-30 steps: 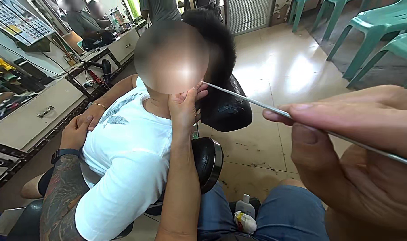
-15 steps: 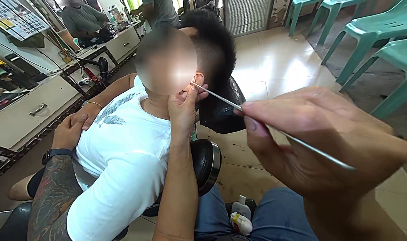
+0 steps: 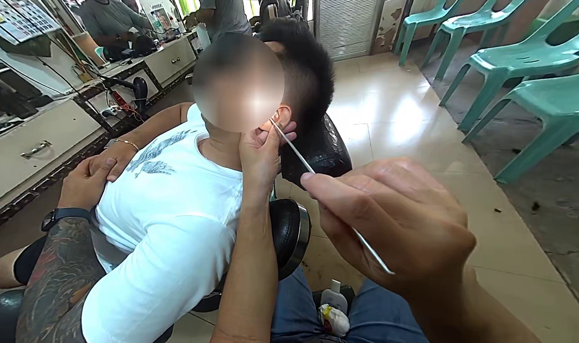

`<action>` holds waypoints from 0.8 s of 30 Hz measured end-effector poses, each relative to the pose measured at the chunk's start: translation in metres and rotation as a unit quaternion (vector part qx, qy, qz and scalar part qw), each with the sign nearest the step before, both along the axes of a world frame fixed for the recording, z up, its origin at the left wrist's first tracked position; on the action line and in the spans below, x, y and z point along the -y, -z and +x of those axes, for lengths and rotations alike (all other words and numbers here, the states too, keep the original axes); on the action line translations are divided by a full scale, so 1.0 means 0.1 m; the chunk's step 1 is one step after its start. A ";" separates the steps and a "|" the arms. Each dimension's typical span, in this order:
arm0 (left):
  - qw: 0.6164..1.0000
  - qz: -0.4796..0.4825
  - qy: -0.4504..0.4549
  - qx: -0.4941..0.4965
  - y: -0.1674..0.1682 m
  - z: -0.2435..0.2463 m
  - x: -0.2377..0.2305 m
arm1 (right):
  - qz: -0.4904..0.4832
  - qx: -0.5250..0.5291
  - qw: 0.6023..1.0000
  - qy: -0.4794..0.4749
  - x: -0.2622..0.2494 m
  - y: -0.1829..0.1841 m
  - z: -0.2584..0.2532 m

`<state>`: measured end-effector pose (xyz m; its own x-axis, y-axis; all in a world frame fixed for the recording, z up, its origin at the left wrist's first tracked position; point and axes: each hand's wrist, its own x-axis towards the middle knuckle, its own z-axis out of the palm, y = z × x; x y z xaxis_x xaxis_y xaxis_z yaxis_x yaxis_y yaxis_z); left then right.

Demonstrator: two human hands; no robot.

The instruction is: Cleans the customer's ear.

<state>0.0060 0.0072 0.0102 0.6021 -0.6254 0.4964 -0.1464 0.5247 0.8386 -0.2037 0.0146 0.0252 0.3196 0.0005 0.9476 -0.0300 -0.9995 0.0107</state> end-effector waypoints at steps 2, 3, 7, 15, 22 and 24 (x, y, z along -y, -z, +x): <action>1.000 -0.005 0.000 0.003 0.01 0.00 0.01 | -0.004 -0.002 1.000 0.001 -0.02 -0.01 0.00; 1.000 -0.003 -0.003 0.002 0.01 0.00 0.01 | -0.006 -0.004 1.000 0.001 -0.03 -0.02 0.01; 1.000 0.001 -0.009 0.001 0.01 0.00 0.01 | -0.010 -0.015 1.000 0.006 -0.05 -0.06 0.00; 1.000 0.001 -0.006 -0.017 0.01 -0.01 0.01 | -0.024 -0.045 0.998 0.034 -0.08 -0.14 -0.02; 0.999 -0.004 -0.006 -0.031 0.00 -0.02 0.01 | -0.021 -0.050 0.997 0.057 -0.18 -0.16 0.00; 1.000 0.002 -0.007 -0.028 0.00 -0.02 0.01 | -0.021 -0.046 0.997 0.057 -0.18 -0.17 0.00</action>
